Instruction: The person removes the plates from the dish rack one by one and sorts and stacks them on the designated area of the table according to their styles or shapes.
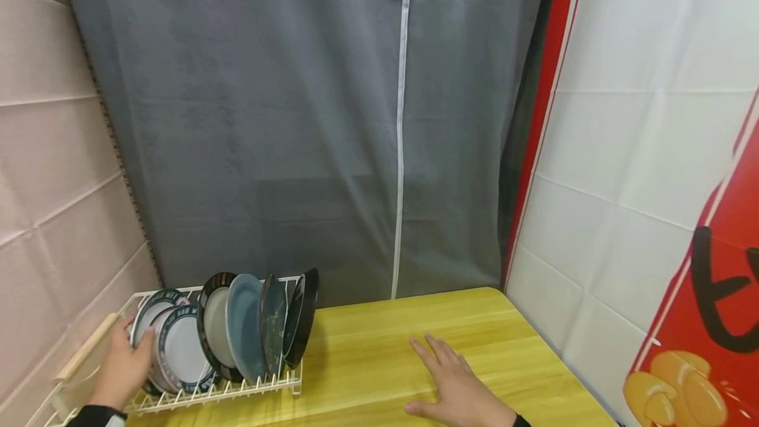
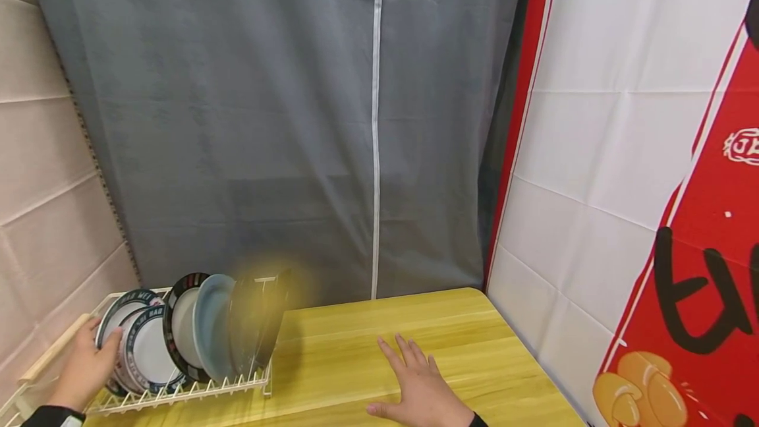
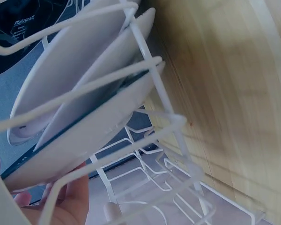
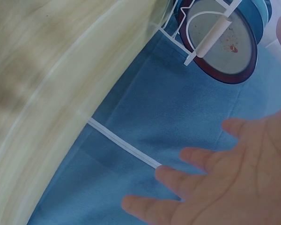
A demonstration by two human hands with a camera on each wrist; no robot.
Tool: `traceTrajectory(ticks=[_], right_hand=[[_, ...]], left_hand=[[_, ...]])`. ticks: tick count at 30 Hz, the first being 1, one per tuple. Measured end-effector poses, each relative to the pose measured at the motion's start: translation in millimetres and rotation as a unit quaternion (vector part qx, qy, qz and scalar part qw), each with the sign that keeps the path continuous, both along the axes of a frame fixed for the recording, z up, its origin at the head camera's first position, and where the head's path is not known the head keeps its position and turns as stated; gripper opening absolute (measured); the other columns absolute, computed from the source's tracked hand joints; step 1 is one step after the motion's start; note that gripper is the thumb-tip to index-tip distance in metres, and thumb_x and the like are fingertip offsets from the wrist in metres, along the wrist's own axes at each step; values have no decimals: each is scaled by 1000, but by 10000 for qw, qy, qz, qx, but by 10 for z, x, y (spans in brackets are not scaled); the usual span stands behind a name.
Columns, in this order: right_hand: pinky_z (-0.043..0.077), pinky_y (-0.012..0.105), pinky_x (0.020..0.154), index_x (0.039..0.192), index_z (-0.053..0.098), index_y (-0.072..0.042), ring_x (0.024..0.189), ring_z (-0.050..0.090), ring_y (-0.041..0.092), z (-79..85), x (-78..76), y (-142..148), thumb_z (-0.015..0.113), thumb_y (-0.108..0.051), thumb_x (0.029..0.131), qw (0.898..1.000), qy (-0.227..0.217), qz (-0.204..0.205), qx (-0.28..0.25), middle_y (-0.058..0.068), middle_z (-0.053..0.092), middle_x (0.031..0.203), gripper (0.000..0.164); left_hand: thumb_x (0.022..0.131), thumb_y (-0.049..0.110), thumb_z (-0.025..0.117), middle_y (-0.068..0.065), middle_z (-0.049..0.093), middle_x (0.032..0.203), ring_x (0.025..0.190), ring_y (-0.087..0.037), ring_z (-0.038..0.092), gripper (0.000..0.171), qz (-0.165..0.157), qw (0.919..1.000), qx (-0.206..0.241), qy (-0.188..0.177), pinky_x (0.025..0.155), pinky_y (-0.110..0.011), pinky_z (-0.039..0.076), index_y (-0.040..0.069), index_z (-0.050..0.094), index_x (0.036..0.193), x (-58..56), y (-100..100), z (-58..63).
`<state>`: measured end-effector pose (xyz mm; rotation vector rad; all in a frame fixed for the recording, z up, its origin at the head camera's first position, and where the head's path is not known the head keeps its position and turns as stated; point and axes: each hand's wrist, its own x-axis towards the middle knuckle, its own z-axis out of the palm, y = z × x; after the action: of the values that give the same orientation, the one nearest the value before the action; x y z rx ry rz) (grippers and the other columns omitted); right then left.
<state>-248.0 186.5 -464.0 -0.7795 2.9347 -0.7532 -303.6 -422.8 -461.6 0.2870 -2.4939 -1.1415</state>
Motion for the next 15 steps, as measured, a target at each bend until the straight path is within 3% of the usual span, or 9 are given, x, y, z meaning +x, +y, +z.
traceTrajectory(ticks=[4, 7, 11, 15], right_hand=[[34, 96, 116, 179, 30, -7, 161, 37, 67, -25, 16, -8, 81, -61, 101, 10000, 45, -5, -37, 37, 32, 180, 107], [34, 95, 117, 178, 32, -7, 161, 36, 67, -52, 34, -18, 84, -57, 99, 9999, 33, -46, -123, 38, 32, 180, 107], [37, 93, 117, 177, 34, -7, 161, 38, 66, -59, 42, -30, 85, -56, 99, 9999, 58, -54, -88, 37, 34, 179, 105], [44, 90, 115, 178, 33, -7, 158, 43, 65, -24, 24, -32, 81, -60, 101, 9997, 206, 28, 94, 38, 36, 178, 104]], left_hand=[[121, 23, 27, -58, 11, 169, 158, -78, 16, 70, 10, 9990, 372, -250, 134, -84, 16, -22, 5, 169, 0, -5, 11], [120, 24, 24, -58, 17, 168, 158, -76, 22, 69, 70, 9971, 539, -528, 135, -81, 21, -25, 8, 167, 6, -12, 18], [120, 22, 24, -61, 37, 149, 140, -72, 42, 62, 209, 9966, 510, -607, 117, -79, 39, -32, 28, 150, 5, -5, 15], [120, 25, 21, -58, 43, 139, 130, -67, 47, 59, 453, 9946, 654, -659, 106, -75, 43, -28, 41, 137, -2, 32, 15]])
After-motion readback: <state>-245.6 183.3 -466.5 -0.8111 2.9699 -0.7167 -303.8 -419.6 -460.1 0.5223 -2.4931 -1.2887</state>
